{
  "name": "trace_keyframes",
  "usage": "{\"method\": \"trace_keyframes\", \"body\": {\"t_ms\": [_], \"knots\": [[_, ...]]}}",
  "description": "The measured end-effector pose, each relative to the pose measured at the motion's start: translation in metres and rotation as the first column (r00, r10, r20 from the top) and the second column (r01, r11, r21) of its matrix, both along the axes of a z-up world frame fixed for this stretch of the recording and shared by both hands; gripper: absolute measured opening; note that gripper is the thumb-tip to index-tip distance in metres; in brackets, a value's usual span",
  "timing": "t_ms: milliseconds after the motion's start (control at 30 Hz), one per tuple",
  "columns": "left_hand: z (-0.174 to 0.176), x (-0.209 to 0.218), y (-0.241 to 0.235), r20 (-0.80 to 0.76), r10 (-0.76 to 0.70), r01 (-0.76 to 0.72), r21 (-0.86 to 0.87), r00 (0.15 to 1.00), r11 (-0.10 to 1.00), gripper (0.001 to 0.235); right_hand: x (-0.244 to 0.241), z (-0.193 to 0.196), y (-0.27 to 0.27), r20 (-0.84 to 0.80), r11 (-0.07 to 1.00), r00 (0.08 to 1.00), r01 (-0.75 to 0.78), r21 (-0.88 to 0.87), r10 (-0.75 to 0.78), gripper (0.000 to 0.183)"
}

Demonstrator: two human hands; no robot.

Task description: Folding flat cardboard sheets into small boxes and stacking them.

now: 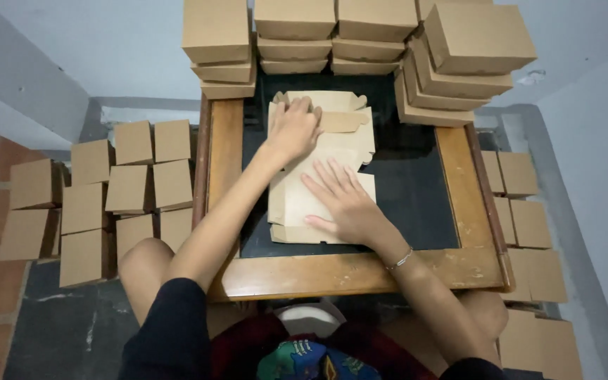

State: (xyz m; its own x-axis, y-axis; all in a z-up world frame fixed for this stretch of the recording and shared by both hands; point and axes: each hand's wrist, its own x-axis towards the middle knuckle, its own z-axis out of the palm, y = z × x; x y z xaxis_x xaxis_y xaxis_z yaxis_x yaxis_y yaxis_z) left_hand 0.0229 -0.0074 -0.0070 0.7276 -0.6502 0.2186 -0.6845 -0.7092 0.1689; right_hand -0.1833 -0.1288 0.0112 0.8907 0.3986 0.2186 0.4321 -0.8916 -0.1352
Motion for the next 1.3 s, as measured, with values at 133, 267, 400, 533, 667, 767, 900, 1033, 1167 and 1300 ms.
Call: {"method": "trace_keyframes", "body": {"t_ms": [133, 267, 400, 533, 667, 767, 900, 1033, 1167, 1300], "knots": [[0.014, 0.017, -0.007, -0.127, 0.007, -0.008, -0.006, 0.992, 1.000, 0.051, 0.006, 0.003, -0.001, -0.130, 0.997, 0.991, 0.035, 0.065, -0.027, 0.082], [0.023, 0.025, -0.001, -0.341, -0.101, 0.030, -0.207, 0.934, 0.978, 0.048, 0.017, -0.017, -0.012, 0.085, 0.992, 0.992, 0.084, 0.095, -0.092, 0.065], [0.078, -0.003, 0.034, -0.455, -0.352, 0.147, -0.426, 0.818, 0.893, 0.036, 0.019, 0.012, -0.037, 0.478, 0.833, 0.827, -0.022, 0.553, -0.295, 0.066], [0.128, 0.010, 0.076, -0.510, -0.570, 0.156, -0.642, 0.645, 0.751, 0.033, 0.017, 0.021, -0.047, 0.465, 0.609, 0.745, -0.100, 0.787, -0.478, 0.087], [0.152, 0.043, 0.111, -0.470, -0.827, 0.282, -0.785, 0.308, 0.551, 0.025, 0.016, 0.032, -0.041, 0.187, 0.365, 0.920, -0.052, 0.930, -0.346, 0.057], [0.180, 0.046, 0.109, -0.413, -0.848, 0.290, -0.811, 0.332, 0.508, 0.036, 0.021, 0.019, -0.036, 0.090, 0.698, 0.974, 0.083, 0.711, -0.208, 0.036], [0.211, 0.030, 0.075, -0.611, -0.557, 0.231, -0.531, 0.563, 0.815, 0.029, 0.027, -0.007, -0.038, -0.110, 0.815, 0.966, 0.257, 0.519, -0.234, 0.037], [0.170, 0.042, 0.031, -0.439, -0.509, 0.421, -0.286, 0.741, 0.861, 0.043, 0.022, 0.026, -0.039, 0.104, 0.624, 0.935, 0.140, 0.769, -0.339, 0.020], [0.136, 0.018, 0.000, -0.386, -0.163, 0.156, -0.049, 0.908, 0.986, 0.059, 0.022, 0.033, -0.037, 0.220, 0.667, 0.891, 0.115, 0.736, -0.397, 0.019], [0.063, 0.029, -0.017, 0.085, -0.102, 0.108, -0.062, 0.991, 0.992, 0.033, 0.031, -0.009, -0.044, 0.165, 0.930, 0.949, 0.209, 0.303, -0.267, 0.036]]}}
